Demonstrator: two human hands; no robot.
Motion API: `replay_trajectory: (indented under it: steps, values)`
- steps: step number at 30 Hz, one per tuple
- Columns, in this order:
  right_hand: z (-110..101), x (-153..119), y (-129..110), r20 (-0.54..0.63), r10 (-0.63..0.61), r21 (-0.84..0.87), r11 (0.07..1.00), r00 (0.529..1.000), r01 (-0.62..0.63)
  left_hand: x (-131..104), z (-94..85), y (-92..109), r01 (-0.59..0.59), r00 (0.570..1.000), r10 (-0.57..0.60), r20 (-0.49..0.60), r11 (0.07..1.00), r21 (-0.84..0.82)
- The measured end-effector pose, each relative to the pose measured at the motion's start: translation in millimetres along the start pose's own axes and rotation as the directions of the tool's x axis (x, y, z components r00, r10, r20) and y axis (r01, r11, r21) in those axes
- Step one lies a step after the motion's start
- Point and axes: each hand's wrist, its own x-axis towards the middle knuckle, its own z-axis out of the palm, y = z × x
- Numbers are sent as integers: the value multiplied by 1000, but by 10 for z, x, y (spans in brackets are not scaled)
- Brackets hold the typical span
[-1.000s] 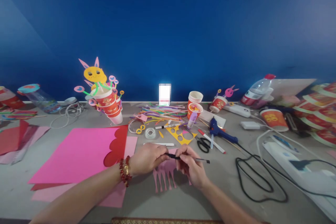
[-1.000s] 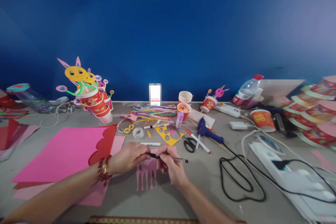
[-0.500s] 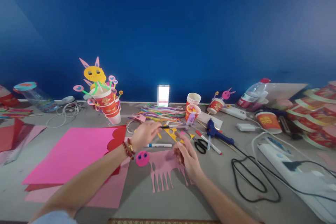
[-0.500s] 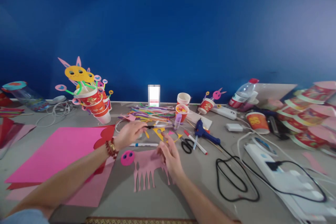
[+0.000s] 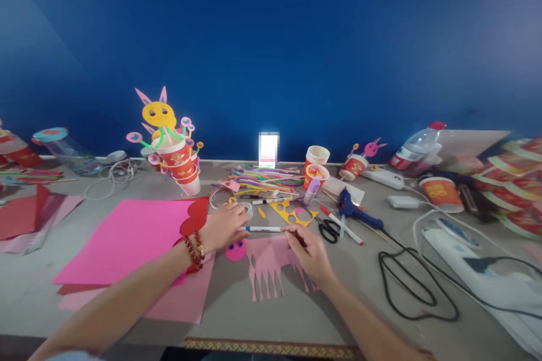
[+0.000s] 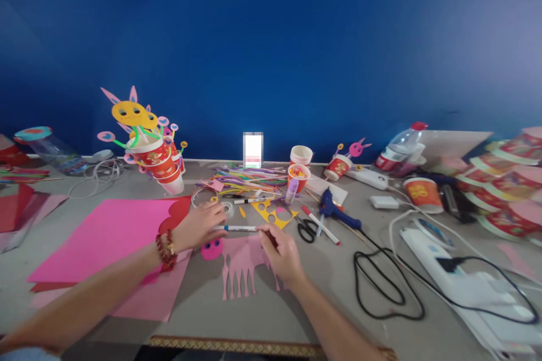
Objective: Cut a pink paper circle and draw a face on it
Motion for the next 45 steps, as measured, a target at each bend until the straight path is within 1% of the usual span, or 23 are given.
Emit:
replay_trajectory:
  steps: [4, 7, 9, 12, 15, 17, 20, 22, 25, 27, 28, 29, 30, 31, 32, 33, 34, 36, 37, 39, 41, 43, 45]
  values:
    - [-7, 4, 10, 19, -35, -52, 998, 999, 36, -72, 18, 59, 23, 1000, -23, -9, 999, -27]
    - [16, -19, -43, 77, -29, -27, 999, 997, 31, -50, -62, 217, 39, 997, -44, -60, 995, -87]
    - [57, -43, -138, 103, 41, 108, 993, 994, -52, -46, -150, 378, 21, 996, -32, -80, 991, -130]
    - [129, -71, -345, 116, 157, 356, 915, 981, -188, -66, -263, 601, -79, 995, 63, -81, 973, -215]
    - [150, -81, -540, 63, 192, 452, 869, 979, -199, -98, -323, 692, -90, 994, 68, -85, 955, -284]
    - [128, -95, -641, 61, 169, 457, 872, 984, -179, -132, -355, 695, -72, 997, 60, -56, 964, -257]
    - [84, -175, -776, 135, 123, 408, 897, 983, -168, -228, -429, 718, -117, 993, 120, 3, 974, -195]
    - [65, -268, -864, 195, 79, 337, 931, 978, -142, -327, -493, 775, -165, 984, 176, 33, 960, -226]
    - [-16, -399, -964, 264, 1, 249, 966, 964, -69, -519, -566, 852, -163, 980, 191, 50, 924, -347]
    - [-174, -438, -989, 139, 22, 290, 955, 990, -62, -661, -573, 830, -76, 986, 139, 92, 867, -493]
    - [-283, -443, -987, -30, 72, 350, 935, 997, -57, -728, -564, 791, 9, 989, 80, 128, 815, -579]
    - [-400, -441, -975, -230, 127, 410, 912, 965, -22, -785, -546, 736, 116, 986, -5, 169, 746, -655]
    - [-508, -436, -952, -358, 161, 431, 902, 920, 10, -824, -522, 671, 214, 975, -106, 196, 684, -698]
    - [-593, -431, -919, -416, 168, 417, 909, 894, 23, -840, -493, 601, 288, 958, -212, 195, 661, -693]
    - [-639, -427, -875, -388, 184, 375, 927, 903, -28, -826, -458, 533, 308, 950, -253, 181, 697, -648]
    - [-641, -424, -822, -306, 191, 321, 943, 933, -88, -779, -418, 470, 296, 955, -253, 156, 769, -566]
    - [-598, -422, -761, -192, 164, 260, 959, 967, -111, -703, -371, 414, 250, 968, -229, 101, 852, -460]
    - [-416, -418, -624, 3, 92, 24, 995, 996, -92, -482, -260, 319, 114, 993, -114, 13, 963, -245]
    - [-306, -414, -554, 65, 28, -91, 996, 997, -22, -358, -199, 278, 70, 997, -71, -1, 988, -139]
    - [-120, -405, -421, 183, -90, -255, 957, 979, 135, -136, -81, 203, 70, 997, -72, -22, 995, -76]
    - [-31, -402, -301, 259, -154, -353, 904, 953, 242, 1, 12, 146, 64, 997, -65, -31, 997, -33]
    - [-42, -409, -196, 306, -181, -413, 859, 935, 302, 31, 65, 121, 48, 998, -48, -40, 999, -10]
    - [-111, -420, -106, 347, -199, -444, 826, 916, 347, -24, 83, 139, -3, 999, 3, -37, 1000, -16]
